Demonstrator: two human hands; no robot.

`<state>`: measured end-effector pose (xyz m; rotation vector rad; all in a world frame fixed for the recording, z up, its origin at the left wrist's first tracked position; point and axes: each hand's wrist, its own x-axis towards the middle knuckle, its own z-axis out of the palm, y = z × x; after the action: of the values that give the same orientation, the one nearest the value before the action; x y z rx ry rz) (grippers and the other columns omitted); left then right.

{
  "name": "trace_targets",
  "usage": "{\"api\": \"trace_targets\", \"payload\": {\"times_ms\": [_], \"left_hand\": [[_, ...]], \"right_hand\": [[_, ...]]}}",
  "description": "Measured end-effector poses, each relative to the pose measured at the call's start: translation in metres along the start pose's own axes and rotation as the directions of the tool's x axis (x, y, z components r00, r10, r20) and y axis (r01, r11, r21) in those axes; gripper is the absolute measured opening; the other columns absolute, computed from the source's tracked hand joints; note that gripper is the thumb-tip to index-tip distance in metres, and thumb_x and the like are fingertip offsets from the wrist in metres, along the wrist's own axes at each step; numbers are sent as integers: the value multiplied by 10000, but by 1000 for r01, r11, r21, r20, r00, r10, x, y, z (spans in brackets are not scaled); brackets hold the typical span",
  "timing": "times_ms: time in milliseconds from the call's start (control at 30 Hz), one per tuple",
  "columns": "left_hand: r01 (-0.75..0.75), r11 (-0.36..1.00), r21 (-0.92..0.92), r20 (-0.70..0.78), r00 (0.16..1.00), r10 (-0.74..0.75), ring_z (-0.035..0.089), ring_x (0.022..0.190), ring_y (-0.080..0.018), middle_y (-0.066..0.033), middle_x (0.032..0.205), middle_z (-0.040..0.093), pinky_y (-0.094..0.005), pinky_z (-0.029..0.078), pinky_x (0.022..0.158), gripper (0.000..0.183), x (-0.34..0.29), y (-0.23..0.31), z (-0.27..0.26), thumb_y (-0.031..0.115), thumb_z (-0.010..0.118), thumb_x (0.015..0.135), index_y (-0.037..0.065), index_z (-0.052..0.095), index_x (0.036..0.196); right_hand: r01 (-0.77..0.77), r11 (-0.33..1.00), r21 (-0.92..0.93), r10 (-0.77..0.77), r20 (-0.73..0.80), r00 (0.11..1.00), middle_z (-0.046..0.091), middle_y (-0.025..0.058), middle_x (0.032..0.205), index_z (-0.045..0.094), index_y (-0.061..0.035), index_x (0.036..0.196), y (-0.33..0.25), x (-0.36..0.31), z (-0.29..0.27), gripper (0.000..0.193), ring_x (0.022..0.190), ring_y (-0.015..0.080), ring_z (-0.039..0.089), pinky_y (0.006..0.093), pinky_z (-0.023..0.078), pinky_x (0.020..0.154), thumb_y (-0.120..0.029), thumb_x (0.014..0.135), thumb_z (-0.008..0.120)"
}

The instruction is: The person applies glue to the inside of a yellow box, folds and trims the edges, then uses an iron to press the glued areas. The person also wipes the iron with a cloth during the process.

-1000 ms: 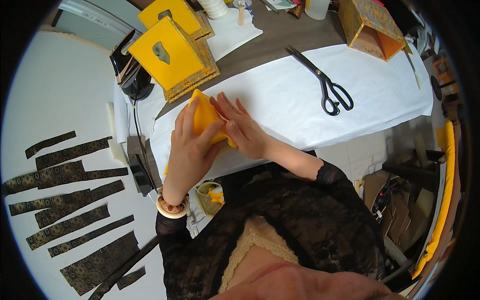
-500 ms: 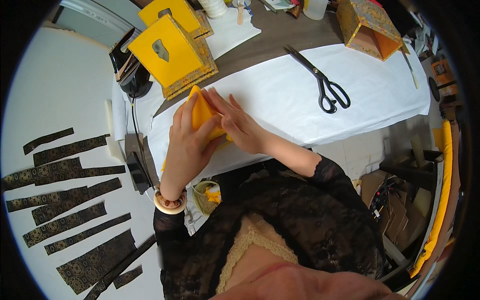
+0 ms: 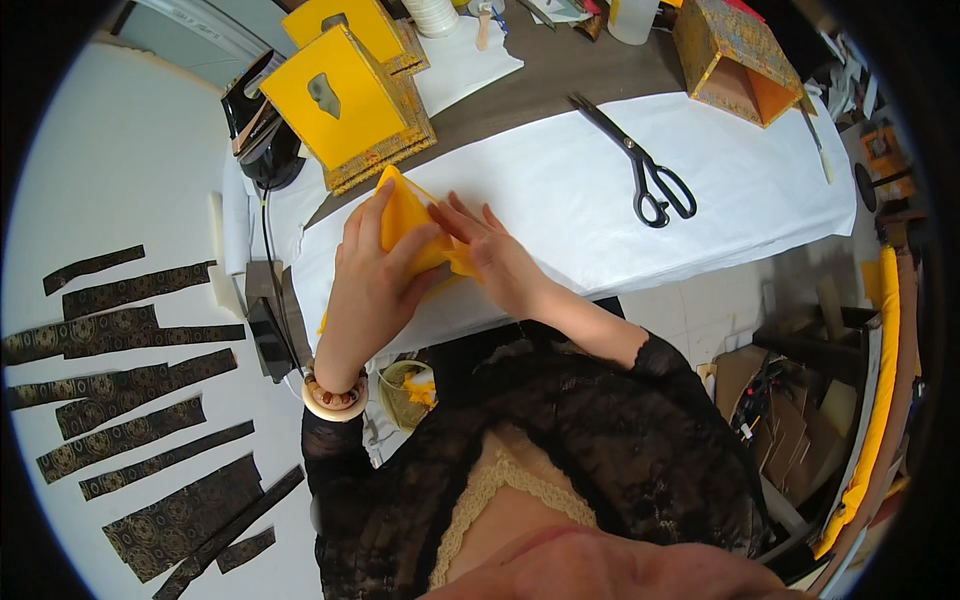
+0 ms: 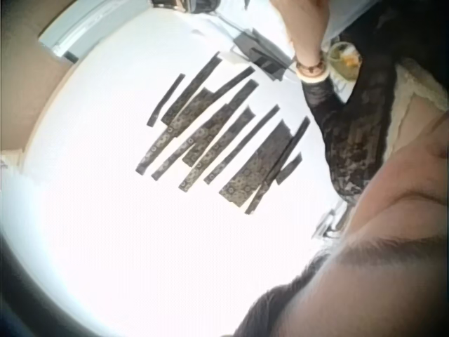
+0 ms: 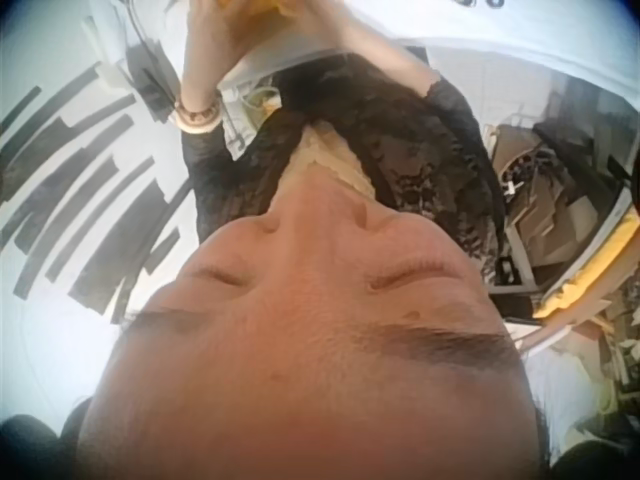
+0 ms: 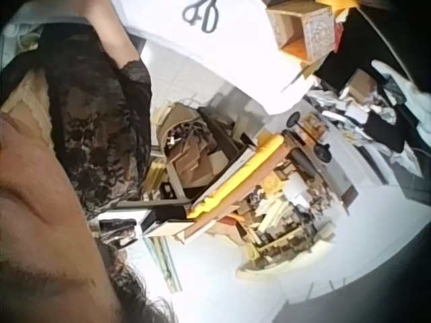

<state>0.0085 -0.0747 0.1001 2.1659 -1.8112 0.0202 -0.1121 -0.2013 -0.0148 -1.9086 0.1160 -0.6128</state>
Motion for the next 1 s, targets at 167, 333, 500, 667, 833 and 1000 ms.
{"api": "trace_targets", "payload": {"times_ms": [167, 333, 500, 667, 833, 1000], "left_hand": [[-1, 996, -91, -276, 961, -24, 428, 1292, -440, -248, 1475, 339, -477, 404, 1050, 481, -10, -11, -6, 78, 825, 695, 156, 637, 1131], [-28, 986, -165, -734, 671, -104, 354, 1354, -440, -243, 1505, 209, -498, 365, 1089, 546, -31, -28, 16, 35, 790, 743, 157, 563, 1225], [50, 949, -310, -816, 499, -292, 376, 1370, -383, -174, 1514, 211, -479, 413, 1092, 559, -55, -33, 84, 31, 725, 832, 108, 436, 1304], [-40, 876, -480, -790, 455, -412, 369, 1361, -352, -180, 1487, 206, -424, 417, 1067, 565, -63, -32, 102, 65, 750, 820, 136, 449, 1292], [-113, 641, -759, -621, 425, -659, 402, 1348, -299, -162, 1503, 227, -383, 445, 1047, 563, -64, -38, 99, 38, 745, 832, 107, 441, 1301], [-215, 418, -883, -469, 450, -760, 430, 1343, -286, -146, 1488, 311, -374, 426, 1080, 516, -65, -35, 91, -6, 717, 847, 104, 471, 1287]], "right_hand": [[-53, 911, 409, 186, -291, 938, 663, 134, 1219, 582, 23, 1279, -15, 4, -37, 318, 1092, 209, 648, 323, 530, 864, -150, 1021, 514], [-1, 974, 228, 115, -489, 865, 746, 108, 849, 734, 26, 976, -19, -3, -70, 104, 794, 141, 726, 239, 574, 652, -33, 897, 698], [-92, 987, 131, 146, -501, 853, 717, 56, 752, 723, 10, 816, -11, -27, -81, 53, 653, 73, 636, 188, 489, 618, -12, 822, 771], [-136, 986, 97, 166, -537, 827, 641, 35, 707, 616, 2, 760, -7, -60, -101, 145, 683, 91, 617, 209, 497, 666, -3, 879, 699], [-223, 969, 104, 241, -588, 772, 712, 133, 859, 653, 60, 925, -26, -105, -130, 89, 754, 154, 681, 282, 568, 721, 13, 956, 585], [-405, 913, 34, 277, -782, 559, 691, 70, 766, 671, 28, 833, -17, -176, -189, 117, 682, 126, 668, 268, 576, 665, -53, 915, 696]]}}
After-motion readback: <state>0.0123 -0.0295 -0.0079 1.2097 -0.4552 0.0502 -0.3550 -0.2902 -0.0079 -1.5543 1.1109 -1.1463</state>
